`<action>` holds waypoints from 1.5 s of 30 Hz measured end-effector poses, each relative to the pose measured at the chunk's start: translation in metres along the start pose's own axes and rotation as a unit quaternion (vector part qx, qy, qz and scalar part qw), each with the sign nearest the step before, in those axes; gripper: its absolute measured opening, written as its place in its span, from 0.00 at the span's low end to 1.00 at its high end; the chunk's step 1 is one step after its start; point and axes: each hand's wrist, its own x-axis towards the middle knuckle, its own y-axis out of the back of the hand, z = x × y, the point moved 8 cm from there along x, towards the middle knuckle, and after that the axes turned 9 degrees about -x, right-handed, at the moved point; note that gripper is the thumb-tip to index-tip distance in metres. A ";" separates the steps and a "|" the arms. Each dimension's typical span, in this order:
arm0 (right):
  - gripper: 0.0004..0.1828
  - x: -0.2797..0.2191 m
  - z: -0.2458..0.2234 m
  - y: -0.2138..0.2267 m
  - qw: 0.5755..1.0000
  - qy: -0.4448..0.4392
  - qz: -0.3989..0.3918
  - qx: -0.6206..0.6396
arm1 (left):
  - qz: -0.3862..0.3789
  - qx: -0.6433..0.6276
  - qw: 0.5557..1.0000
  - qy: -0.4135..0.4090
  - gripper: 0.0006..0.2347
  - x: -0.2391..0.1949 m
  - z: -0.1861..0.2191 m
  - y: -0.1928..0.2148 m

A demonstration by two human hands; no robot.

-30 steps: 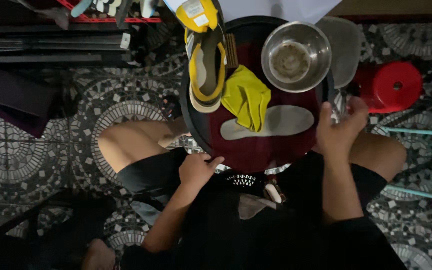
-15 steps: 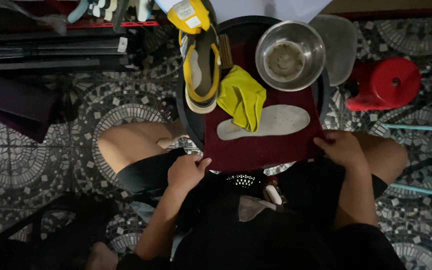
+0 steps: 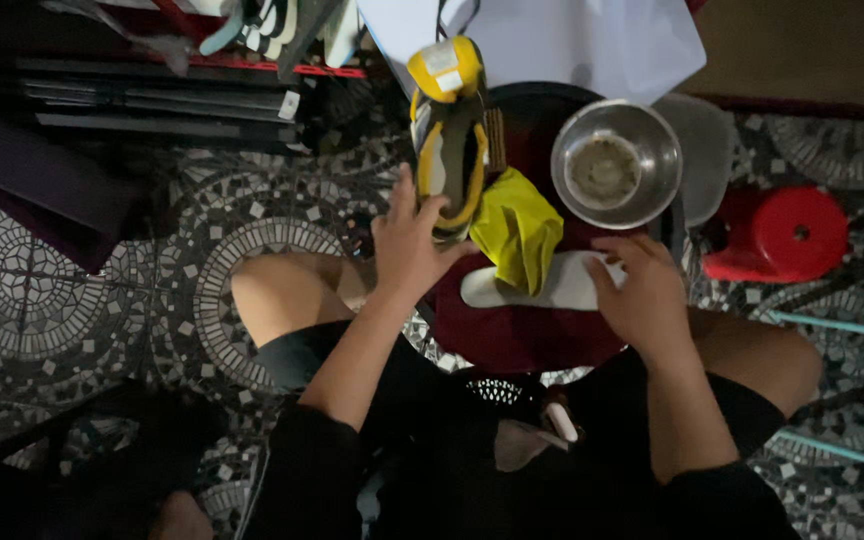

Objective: The person cleans a yellow and black sneaker and its insole using a yellow cloth. They wipe the exterior and sole of the shoe, then remove the insole to clean it separately. The person dips the cloth into a metal bowl of water to wet it before wiping the insole again.

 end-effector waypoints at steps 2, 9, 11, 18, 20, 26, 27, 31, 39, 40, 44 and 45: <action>0.12 0.028 -0.047 0.008 0.998 0.057 -0.013 -0.006 | 0.068 -0.056 0.996 -0.024 0.19 0.013 -0.016 -0.010; 0.10 0.160 -0.103 -0.039 0.977 0.207 0.011 -0.056 | 0.240 -0.199 0.950 -0.031 0.23 0.025 -0.033 0.050; 0.05 0.197 -0.121 -0.081 0.958 0.270 -0.011 -0.091 | 0.316 -0.309 0.891 -0.101 0.22 0.030 -0.021 0.081; 0.14 0.232 -0.167 -0.189 0.869 0.272 -0.130 -0.392 | 0.384 -0.252 0.884 -0.083 0.26 0.037 -0.136 0.084; 0.29 0.239 -0.162 -0.207 0.888 0.231 -0.162 -0.364 | 0.384 -0.263 0.882 -0.076 0.23 0.039 -0.133 0.090; 0.09 0.227 -0.188 -0.176 0.909 0.168 -0.200 -0.326 | 0.378 -0.270 0.883 -0.062 0.25 0.043 -0.152 0.074; 0.09 0.231 -0.184 -0.178 0.908 0.169 -0.200 -0.327 | 0.380 -0.270 0.883 -0.062 0.25 0.042 -0.154 0.074; 0.09 0.233 -0.195 -0.167 0.911 0.251 -0.117 -0.308 | 0.373 -0.266 0.885 -0.080 0.25 0.039 -0.149 0.077; 0.06 0.258 -0.178 -0.180 0.950 0.178 -0.142 -0.214 | 0.360 -0.257 0.893 -0.080 0.24 0.037 -0.138 0.079; 0.07 0.262 -0.176 -0.177 0.956 0.172 -0.143 -0.191 | 0.352 -0.261 0.895 -0.087 0.23 0.038 -0.134 0.080; 0.11 0.260 -0.170 -0.154 0.982 0.157 -0.097 -0.045 | 0.331 -0.248 0.906 -0.093 0.23 0.039 -0.127 0.077; 0.11 0.254 -0.166 -0.144 0.982 0.154 -0.095 -0.044 | 0.329 -0.248 0.906 -0.095 0.23 0.036 -0.115 0.081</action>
